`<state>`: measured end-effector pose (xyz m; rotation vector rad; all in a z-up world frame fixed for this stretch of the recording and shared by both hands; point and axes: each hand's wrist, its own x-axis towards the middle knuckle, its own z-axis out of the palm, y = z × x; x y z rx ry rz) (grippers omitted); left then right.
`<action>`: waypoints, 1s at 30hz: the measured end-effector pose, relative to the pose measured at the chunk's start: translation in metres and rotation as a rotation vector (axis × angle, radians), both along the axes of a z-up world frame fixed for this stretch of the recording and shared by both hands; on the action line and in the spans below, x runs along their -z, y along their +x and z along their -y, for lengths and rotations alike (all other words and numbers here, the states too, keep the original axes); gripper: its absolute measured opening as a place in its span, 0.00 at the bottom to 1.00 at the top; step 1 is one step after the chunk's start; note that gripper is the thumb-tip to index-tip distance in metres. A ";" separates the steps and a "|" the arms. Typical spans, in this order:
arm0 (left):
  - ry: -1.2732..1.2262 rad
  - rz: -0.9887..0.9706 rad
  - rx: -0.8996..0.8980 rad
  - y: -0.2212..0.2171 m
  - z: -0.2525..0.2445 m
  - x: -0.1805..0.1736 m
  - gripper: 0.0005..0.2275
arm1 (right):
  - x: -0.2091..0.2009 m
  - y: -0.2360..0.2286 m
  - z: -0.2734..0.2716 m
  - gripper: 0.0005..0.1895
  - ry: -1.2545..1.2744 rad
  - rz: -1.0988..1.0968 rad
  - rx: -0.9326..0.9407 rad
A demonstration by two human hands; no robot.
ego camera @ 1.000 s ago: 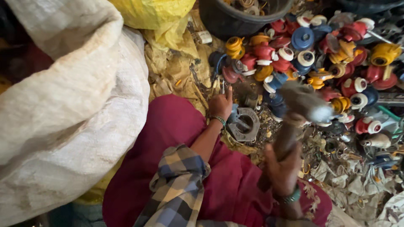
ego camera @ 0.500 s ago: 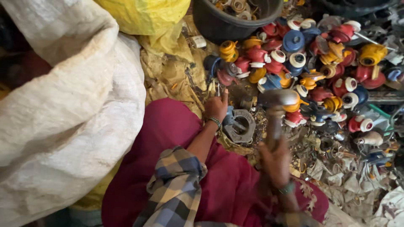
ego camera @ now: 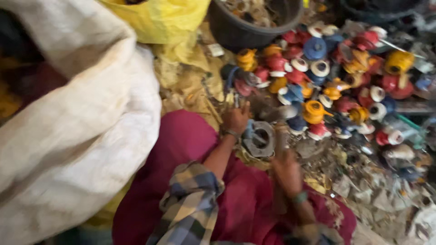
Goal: The person sits on the floor and uses a hammer and metal block to break apart small plastic components. They repeatedly strike the parts to separate them, handling each piece individually.
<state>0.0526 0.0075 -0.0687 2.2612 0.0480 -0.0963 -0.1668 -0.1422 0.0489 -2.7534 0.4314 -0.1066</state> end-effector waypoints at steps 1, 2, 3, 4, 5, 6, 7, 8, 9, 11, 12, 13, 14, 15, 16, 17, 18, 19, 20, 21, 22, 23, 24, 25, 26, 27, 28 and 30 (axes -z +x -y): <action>0.036 0.024 -0.051 -0.001 -0.005 0.002 0.29 | -0.015 0.003 0.000 0.25 0.095 0.026 0.041; 0.064 0.042 -0.069 -0.007 0.000 0.004 0.35 | -0.038 0.000 0.002 0.23 0.183 0.047 0.116; 0.029 0.089 -0.075 -0.014 0.005 0.005 0.35 | -0.062 -0.008 0.001 0.22 0.271 0.070 0.190; -0.010 0.140 -0.115 -0.011 0.007 0.004 0.35 | -0.089 -0.006 0.003 0.21 0.268 0.184 0.175; -0.048 0.192 -0.155 -0.007 0.009 0.002 0.35 | -0.114 -0.004 0.005 0.20 0.265 0.297 0.159; -0.045 0.174 -0.143 -0.012 0.009 0.005 0.35 | -0.131 -0.010 0.007 0.18 0.362 0.449 0.128; -0.042 0.156 -0.131 -0.016 0.010 0.006 0.35 | -0.142 -0.017 0.011 0.17 0.459 0.600 0.096; -0.037 0.145 -0.129 -0.012 0.008 0.005 0.35 | -0.144 -0.016 0.014 0.17 0.532 0.727 0.029; -0.042 0.127 -0.129 -0.009 0.006 0.005 0.35 | -0.138 -0.015 0.016 0.18 0.538 0.763 -0.020; -0.055 0.089 -0.121 -0.008 0.004 0.004 0.35 | -0.104 -0.017 0.019 0.19 0.451 0.645 -0.044; -0.061 0.068 -0.095 -0.009 0.005 0.003 0.35 | -0.079 -0.016 0.018 0.20 0.362 0.516 -0.045; -0.067 0.047 -0.070 -0.011 0.005 0.002 0.35 | -0.051 -0.016 0.012 0.20 0.282 0.362 -0.059; -0.075 0.032 -0.045 -0.013 0.004 -0.001 0.36 | -0.026 -0.013 0.004 0.21 0.212 0.229 -0.097; -0.067 0.066 -0.084 -0.016 0.004 -0.004 0.35 | -0.007 -0.014 -0.003 0.22 0.152 0.123 -0.150; -0.059 0.108 -0.121 -0.018 0.004 -0.009 0.35 | 0.004 -0.012 -0.010 0.22 0.144 0.071 -0.150; -0.052 0.150 -0.159 -0.020 0.005 -0.014 0.34 | 0.006 -0.010 -0.015 0.23 0.155 0.032 -0.122; -0.007 0.400 -0.266 -0.012 0.008 -0.021 0.35 | -0.001 0.000 -0.018 0.24 0.180 0.023 -0.064; 0.032 0.652 -0.373 -0.004 0.010 -0.026 0.37 | -0.014 0.011 -0.022 0.23 0.178 0.042 0.014; 0.094 0.871 -0.485 -0.012 0.003 -0.020 0.39 | -0.031 0.004 -0.025 0.23 0.188 0.021 0.079; 0.082 0.603 -0.366 -0.018 -0.003 -0.012 0.37 | -0.052 0.002 -0.028 0.22 0.196 -0.001 0.143; 0.053 0.346 -0.203 -0.024 0.001 -0.007 0.37 | -0.075 -0.002 -0.029 0.22 0.154 0.153 0.046; 0.031 0.092 -0.034 -0.026 0.005 -0.002 0.36 | -0.100 -0.009 -0.033 0.21 0.105 0.303 -0.053; 0.011 0.094 -0.059 -0.016 0.007 -0.002 0.36 | -0.128 -0.002 -0.035 0.20 0.359 0.338 0.032; -0.009 0.096 -0.084 -0.007 0.008 -0.002 0.36 | -0.153 0.004 -0.038 0.20 0.614 0.362 0.116; -0.017 0.078 -0.086 -0.011 0.008 0.003 0.35 | -0.173 0.002 -0.042 0.17 0.642 0.522 0.055; -0.015 0.076 -0.082 -0.014 0.010 0.007 0.36 | -0.189 -0.001 -0.042 0.15 0.668 0.680 -0.009; -0.012 0.079 -0.088 -0.012 0.010 0.008 0.36 | -0.202 -0.001 -0.039 0.10 0.694 0.786 -0.119; -0.022 0.075 -0.103 -0.011 0.011 0.009 0.36 | -0.200 -0.004 -0.028 0.04 0.655 0.883 -0.222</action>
